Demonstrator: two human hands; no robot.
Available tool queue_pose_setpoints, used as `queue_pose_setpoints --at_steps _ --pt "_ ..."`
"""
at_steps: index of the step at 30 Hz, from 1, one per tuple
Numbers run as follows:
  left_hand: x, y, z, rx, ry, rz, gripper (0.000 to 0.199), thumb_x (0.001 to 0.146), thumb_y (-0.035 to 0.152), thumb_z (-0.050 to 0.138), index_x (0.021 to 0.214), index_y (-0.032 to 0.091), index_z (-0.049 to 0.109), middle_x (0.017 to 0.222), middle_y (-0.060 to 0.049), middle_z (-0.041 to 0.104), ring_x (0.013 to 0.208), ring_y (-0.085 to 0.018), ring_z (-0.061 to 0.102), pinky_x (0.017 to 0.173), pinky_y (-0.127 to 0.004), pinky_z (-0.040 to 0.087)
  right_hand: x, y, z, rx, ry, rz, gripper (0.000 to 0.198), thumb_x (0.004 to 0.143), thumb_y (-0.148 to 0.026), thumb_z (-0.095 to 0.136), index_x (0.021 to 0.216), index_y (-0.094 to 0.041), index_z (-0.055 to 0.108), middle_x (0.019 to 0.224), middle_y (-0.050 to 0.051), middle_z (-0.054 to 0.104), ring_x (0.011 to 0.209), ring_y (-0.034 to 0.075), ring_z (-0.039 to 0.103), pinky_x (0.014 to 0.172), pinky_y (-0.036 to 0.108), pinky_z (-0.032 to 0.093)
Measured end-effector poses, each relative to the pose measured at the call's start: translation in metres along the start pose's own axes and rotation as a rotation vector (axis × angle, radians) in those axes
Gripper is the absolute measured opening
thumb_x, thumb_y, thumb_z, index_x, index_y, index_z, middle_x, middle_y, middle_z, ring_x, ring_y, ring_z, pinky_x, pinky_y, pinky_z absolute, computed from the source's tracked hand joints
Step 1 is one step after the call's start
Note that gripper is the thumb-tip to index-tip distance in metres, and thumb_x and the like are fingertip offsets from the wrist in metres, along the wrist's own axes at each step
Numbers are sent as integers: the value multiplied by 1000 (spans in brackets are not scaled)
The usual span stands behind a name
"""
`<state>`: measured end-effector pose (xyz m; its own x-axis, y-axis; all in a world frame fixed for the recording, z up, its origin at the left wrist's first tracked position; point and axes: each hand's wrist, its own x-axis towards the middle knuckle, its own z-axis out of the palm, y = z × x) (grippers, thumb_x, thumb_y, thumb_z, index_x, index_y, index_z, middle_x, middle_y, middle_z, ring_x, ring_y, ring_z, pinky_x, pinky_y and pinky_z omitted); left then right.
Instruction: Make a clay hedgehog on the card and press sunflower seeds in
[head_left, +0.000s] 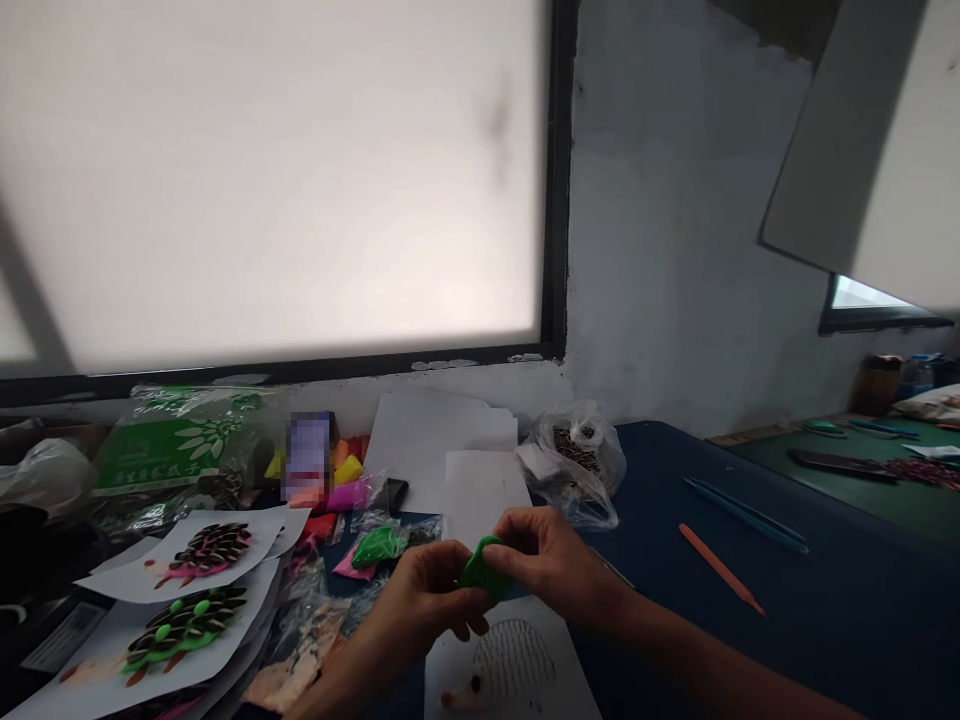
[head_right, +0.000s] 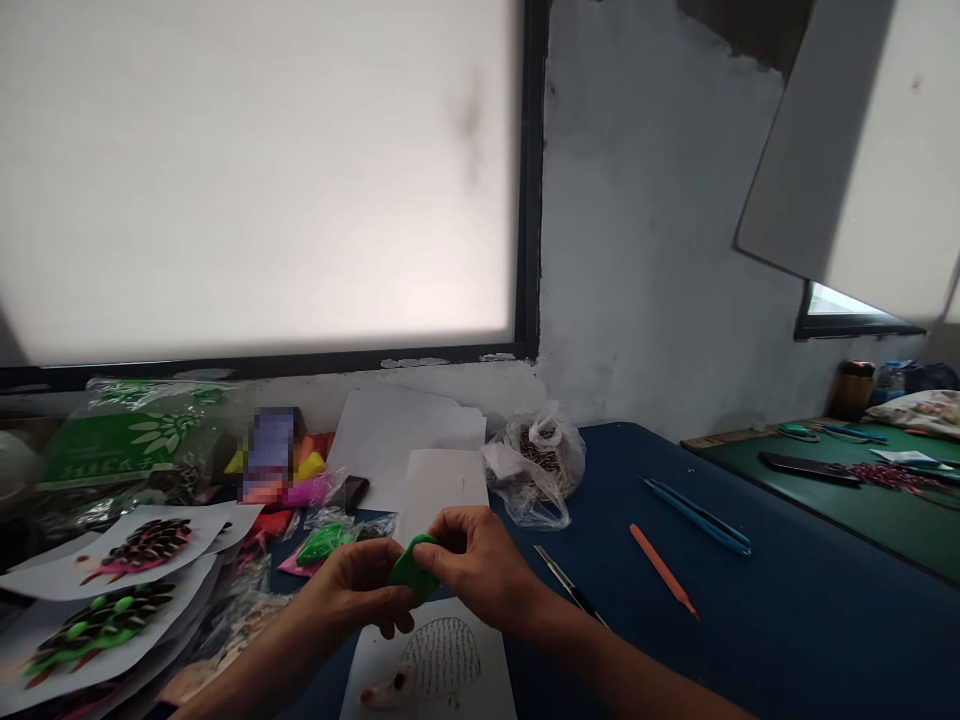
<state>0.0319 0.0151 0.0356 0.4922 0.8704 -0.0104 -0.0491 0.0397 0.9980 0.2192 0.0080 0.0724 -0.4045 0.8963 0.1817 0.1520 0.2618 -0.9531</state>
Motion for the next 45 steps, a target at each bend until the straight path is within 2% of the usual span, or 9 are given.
queue_pose_setpoints --at_steps 4,8,14,20,25,31,37,40,45 --pt "0 -1 2 21 44 -12 38 61 46 88 76 15 72 62 -1 68 58 -16 66 54 -24 47 0 0 -1 31 -20 42 27 81 -39 71 90 -15 66 74 2 64 68 17 59 63 28 45" --pt "0 -3 6 37 63 8 46 53 52 90 74 14 74 60 -3 68 56 -16 62 52 -23 44 -1 2 2 89 -38 -35 28 82 -40 70 72 -14 64 65 0 58 61 13 53 58 26 42" --pt "-6 10 5 61 82 -22 58 65 69 77 78 12 75 67 -5 70 63 -18 64 58 -26 47 1 1 -2 61 -40 -34 40 88 -54 61 81 -15 64 72 1 57 65 14 54 61 26 44" --pt "-13 19 -1 23 74 -24 52 73 62 76 90 13 76 77 -6 73 67 -17 66 63 -26 48 3 4 -5 -5 -89 4 44 86 -56 64 73 -15 58 68 0 54 63 14 52 59 26 42" --pt "-11 19 -3 -40 49 -29 55 59 44 92 102 15 74 78 -4 74 66 -16 65 63 -26 47 0 4 -3 16 -75 -16 45 86 -58 63 70 -17 53 66 -2 51 60 11 46 57 25 38" --pt "0 2 -3 -89 55 0 48 50 48 93 77 13 74 62 -2 70 57 -14 61 56 -25 44 -14 13 -4 96 -11 117 54 85 -70 56 80 -16 59 71 0 58 58 12 53 58 26 41" --pt "-5 5 5 -54 -4 -48 52 58 54 89 87 14 77 73 -4 72 66 -16 64 61 -25 47 -29 23 -4 155 12 121 46 79 -58 71 77 -13 63 72 2 59 63 12 53 62 26 41" --pt "-10 13 10 -13 24 -58 51 68 61 81 85 13 75 74 -5 72 67 -16 65 61 -25 48 -33 24 -2 176 12 86 42 81 -55 71 75 -14 62 68 0 57 62 12 50 61 26 41" --pt "-9 10 12 12 80 -69 55 69 66 77 79 12 72 68 -6 72 60 -17 66 54 -24 47 -38 26 2 212 10 71 39 81 -54 71 84 -15 64 75 1 58 67 13 53 63 26 44"
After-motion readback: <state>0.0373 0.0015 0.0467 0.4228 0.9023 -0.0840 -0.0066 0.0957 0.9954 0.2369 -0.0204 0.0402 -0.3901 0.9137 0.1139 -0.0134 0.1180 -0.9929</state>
